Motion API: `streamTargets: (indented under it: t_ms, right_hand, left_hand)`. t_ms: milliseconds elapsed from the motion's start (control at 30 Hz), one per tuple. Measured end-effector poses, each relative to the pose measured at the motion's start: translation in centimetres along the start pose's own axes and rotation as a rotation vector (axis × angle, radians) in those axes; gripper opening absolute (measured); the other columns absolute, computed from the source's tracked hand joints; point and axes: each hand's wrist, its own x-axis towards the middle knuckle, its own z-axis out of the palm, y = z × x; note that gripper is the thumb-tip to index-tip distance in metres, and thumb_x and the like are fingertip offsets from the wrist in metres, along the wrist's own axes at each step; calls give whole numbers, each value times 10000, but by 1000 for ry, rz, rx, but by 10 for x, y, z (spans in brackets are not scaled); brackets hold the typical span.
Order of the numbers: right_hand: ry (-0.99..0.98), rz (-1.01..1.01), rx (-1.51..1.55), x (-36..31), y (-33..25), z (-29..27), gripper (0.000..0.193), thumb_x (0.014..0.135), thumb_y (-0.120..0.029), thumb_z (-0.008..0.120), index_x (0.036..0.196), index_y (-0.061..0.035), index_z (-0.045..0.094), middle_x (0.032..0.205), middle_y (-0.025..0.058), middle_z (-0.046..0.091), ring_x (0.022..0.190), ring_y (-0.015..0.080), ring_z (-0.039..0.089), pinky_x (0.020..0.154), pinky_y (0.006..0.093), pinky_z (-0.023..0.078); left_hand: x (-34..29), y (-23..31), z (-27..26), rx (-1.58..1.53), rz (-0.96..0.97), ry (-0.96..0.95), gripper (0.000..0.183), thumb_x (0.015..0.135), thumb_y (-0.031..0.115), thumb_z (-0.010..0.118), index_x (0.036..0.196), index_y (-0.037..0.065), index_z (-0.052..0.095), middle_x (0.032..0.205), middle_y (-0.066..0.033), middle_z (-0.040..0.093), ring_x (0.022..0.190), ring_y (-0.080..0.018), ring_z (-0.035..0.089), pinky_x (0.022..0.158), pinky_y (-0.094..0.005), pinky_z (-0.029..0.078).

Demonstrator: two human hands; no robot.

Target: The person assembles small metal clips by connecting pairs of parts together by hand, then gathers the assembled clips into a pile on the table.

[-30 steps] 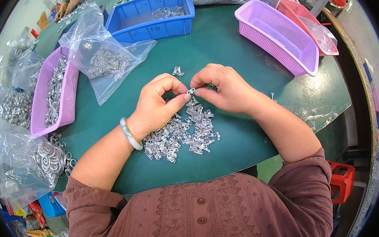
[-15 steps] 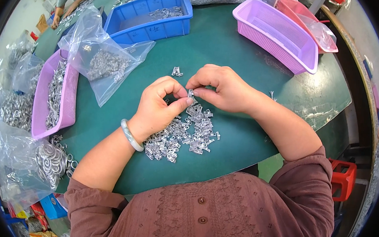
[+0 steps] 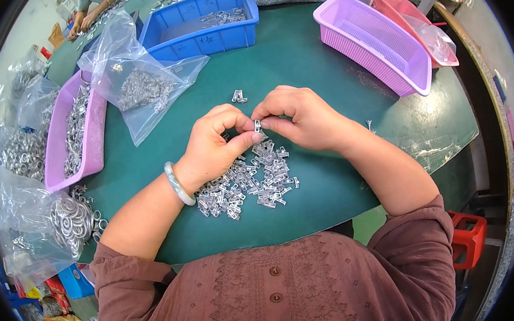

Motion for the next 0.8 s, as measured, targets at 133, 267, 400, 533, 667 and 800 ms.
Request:
streamTargets:
  t_ms: [133,267,400,533,667,800]
  right_hand:
    - [-3,1,-4,0,1,0,122,791,-59,643,913,-49,644,847,81,640,793,253,590,707,350,479]
    - [-10,5,-14,0,1,-1,119,796,-63,641,913,-48,641,849,81,639,798,252,590,711,352,477]
    - [26,-7,-35,0,0,-2,111,794,-65,645,903,-46,638,840,82,635,796,252,589,711,353,477]
    - [74,-33,-96,0,1,-2,104,771,-76,668,865,-55,628,809,71,619,786,256,582,722,359,463]
    - [103,-104,-184,2,-2,0,108,748,-84,687,827,-76,614,780,49,599,768,247,569,753,361,428]
    - [133,-153,-225,3,-4,2,120,736,-79,696,813,-82,604,761,40,577,756,235,560,759,360,407]
  left_hand:
    - [0,-1,0,-9,-19,2,129,741,44,729,767,19,605,793,-29,585,732,-120,539,661,-250,429]
    - [0,0,0,-20,-25,7,127,745,46,727,776,19,607,792,-27,584,734,-116,538,659,-248,427]
    - [1,-2,0,-10,-18,40,101,758,54,717,781,22,623,778,-33,581,722,-125,537,647,-251,429]
    - [1,-3,-1,-21,-11,81,65,803,40,680,824,7,628,811,-29,584,753,-103,529,671,-230,418]
    - [0,-7,-1,-68,-18,124,55,819,34,663,853,-2,639,823,-34,589,762,-101,528,679,-228,422]
    - [1,-5,-1,-72,4,122,69,831,20,645,895,-4,655,858,-44,605,776,-112,541,692,-233,428]
